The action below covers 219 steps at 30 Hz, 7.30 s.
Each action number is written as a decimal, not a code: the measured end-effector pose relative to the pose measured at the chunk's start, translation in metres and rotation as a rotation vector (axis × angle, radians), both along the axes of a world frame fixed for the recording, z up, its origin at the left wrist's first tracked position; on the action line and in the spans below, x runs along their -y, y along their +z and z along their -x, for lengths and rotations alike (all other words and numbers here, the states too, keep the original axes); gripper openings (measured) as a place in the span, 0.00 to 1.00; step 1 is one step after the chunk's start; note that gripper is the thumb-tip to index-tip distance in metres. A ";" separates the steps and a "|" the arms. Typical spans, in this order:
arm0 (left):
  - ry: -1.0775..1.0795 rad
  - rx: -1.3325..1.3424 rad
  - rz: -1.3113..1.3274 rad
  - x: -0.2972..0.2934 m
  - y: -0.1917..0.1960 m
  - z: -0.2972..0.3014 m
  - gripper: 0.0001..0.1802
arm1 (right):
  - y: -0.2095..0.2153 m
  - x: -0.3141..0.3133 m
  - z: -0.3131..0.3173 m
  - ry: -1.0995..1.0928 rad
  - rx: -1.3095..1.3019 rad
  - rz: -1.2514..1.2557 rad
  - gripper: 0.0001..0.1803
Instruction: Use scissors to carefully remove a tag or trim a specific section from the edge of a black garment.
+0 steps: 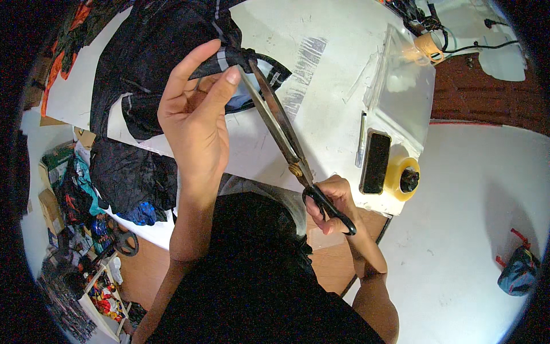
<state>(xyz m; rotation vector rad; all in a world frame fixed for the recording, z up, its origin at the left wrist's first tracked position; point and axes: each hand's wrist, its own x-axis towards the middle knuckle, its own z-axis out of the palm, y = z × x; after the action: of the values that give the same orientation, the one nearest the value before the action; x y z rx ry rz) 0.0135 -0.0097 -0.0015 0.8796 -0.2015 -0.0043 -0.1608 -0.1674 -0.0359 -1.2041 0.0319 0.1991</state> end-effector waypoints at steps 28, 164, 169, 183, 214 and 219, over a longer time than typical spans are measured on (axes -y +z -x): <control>-0.065 0.032 0.118 -0.001 0.002 0.003 0.22 | 0.001 -0.007 0.001 -0.070 -0.017 -0.277 0.32; 0.725 0.901 -1.076 -0.040 -0.025 -0.063 0.05 | 0.005 -0.048 -0.108 -0.610 -0.058 0.051 0.10; 0.052 0.248 -0.859 -0.047 -0.017 0.011 0.06 | 0.007 -0.053 -0.106 -0.610 -0.104 -0.055 0.09; 0.115 0.414 -0.810 -0.027 -0.028 0.017 0.08 | 0.007 -0.056 -0.108 -0.628 -0.064 -0.158 0.10; -0.169 -0.372 0.100 0.007 -0.050 0.036 0.05 | 0.009 -0.062 -0.091 -0.903 0.090 0.156 0.20; -0.195 -0.376 0.095 0.012 -0.047 0.041 0.05 | 0.001 -0.072 -0.107 -0.954 0.261 0.278 0.18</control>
<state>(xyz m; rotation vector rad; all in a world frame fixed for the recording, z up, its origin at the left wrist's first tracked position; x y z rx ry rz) -0.0278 -0.0220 -0.0484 0.7461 0.0650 -0.3370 -0.0534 -0.0951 -0.0353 -1.3587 0.4067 -0.8186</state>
